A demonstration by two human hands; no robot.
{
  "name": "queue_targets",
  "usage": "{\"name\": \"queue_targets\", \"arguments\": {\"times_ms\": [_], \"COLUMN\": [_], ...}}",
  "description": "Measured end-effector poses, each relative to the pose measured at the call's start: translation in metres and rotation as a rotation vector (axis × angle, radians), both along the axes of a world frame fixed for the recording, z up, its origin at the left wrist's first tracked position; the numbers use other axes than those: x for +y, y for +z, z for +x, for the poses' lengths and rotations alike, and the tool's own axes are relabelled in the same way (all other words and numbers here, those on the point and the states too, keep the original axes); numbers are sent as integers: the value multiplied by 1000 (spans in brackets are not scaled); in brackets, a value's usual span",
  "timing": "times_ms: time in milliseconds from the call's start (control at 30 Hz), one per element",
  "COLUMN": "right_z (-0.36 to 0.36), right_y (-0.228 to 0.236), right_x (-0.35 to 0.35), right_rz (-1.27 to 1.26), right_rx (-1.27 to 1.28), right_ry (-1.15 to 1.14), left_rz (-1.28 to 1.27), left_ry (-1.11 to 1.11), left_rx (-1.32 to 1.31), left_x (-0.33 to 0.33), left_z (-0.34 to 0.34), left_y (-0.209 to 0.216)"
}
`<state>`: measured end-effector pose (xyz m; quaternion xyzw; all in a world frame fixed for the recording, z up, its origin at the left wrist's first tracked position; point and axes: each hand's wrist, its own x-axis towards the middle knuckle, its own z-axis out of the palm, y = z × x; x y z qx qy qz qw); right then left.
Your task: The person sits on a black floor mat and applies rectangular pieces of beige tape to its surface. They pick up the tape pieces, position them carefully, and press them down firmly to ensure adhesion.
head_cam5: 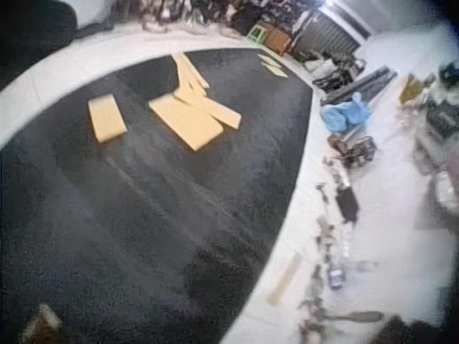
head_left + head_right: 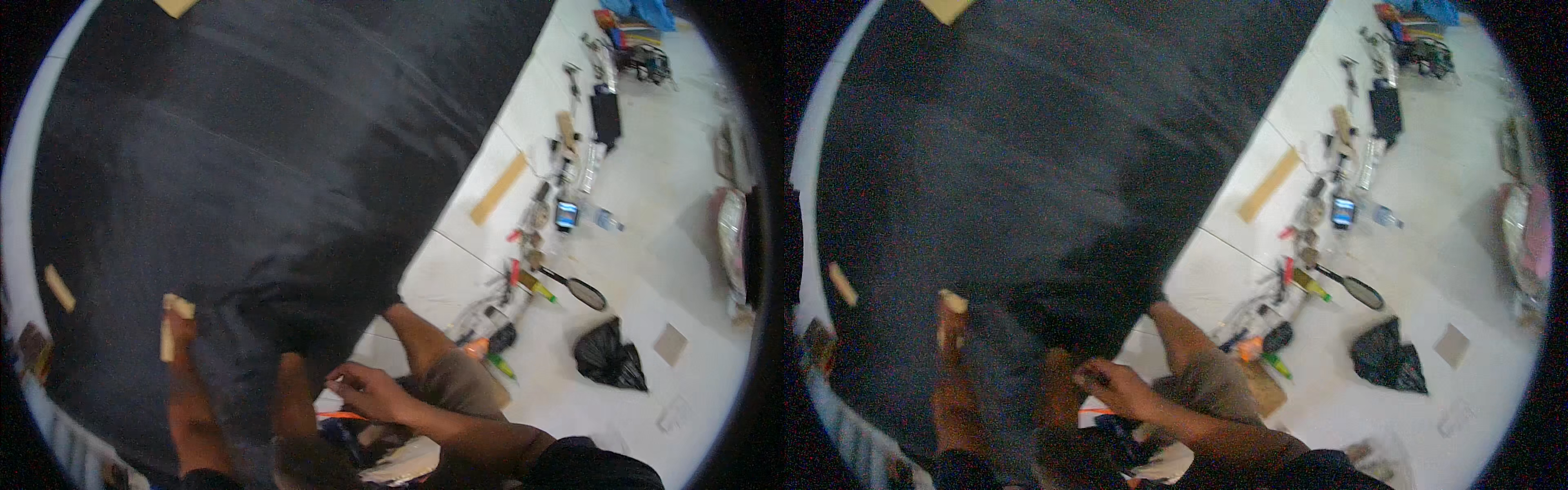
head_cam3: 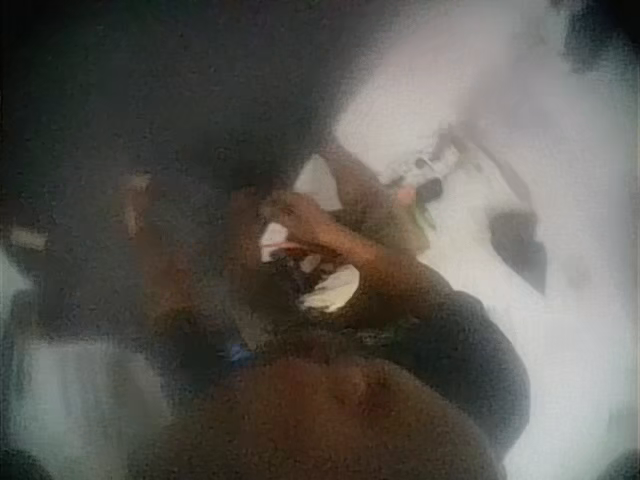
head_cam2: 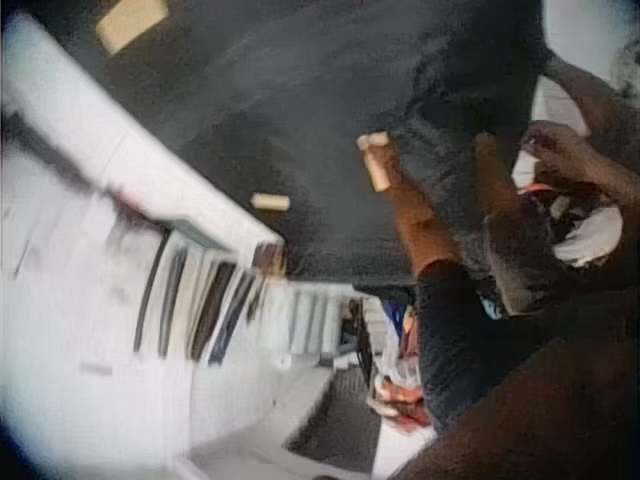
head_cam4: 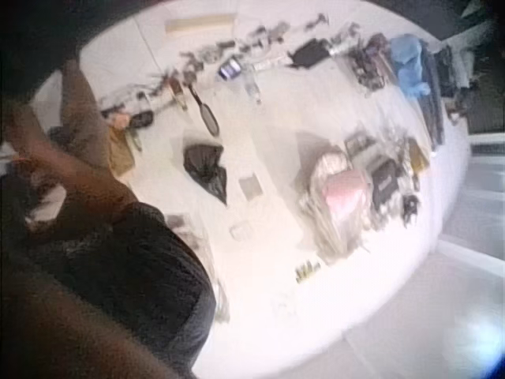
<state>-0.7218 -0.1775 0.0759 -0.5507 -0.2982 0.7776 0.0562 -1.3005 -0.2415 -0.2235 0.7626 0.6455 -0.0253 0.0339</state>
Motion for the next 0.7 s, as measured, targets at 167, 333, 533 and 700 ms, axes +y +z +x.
{"name": "queue_targets", "arguments": {"times_ms": [167,333,533,700], "right_z": [13,6,-5,-5], "right_y": [-16,-16,-20,-34], "right_x": [-4,8,-2,-18], "right_rz": [-199,-250,-209,-198], "right_rx": [-149,-126,-110,-152], "right_ry": [80,-39,-44,-45], "left_rz": [-479,-569,-477,-568], "left_ry": [669,722,633,553], "left_rx": [-200,-203,-161,-213], "left_x": [18,42,-6,-24], "left_z": [87,91,49,79], "left_y": [-54,-59,-76,-52]}}
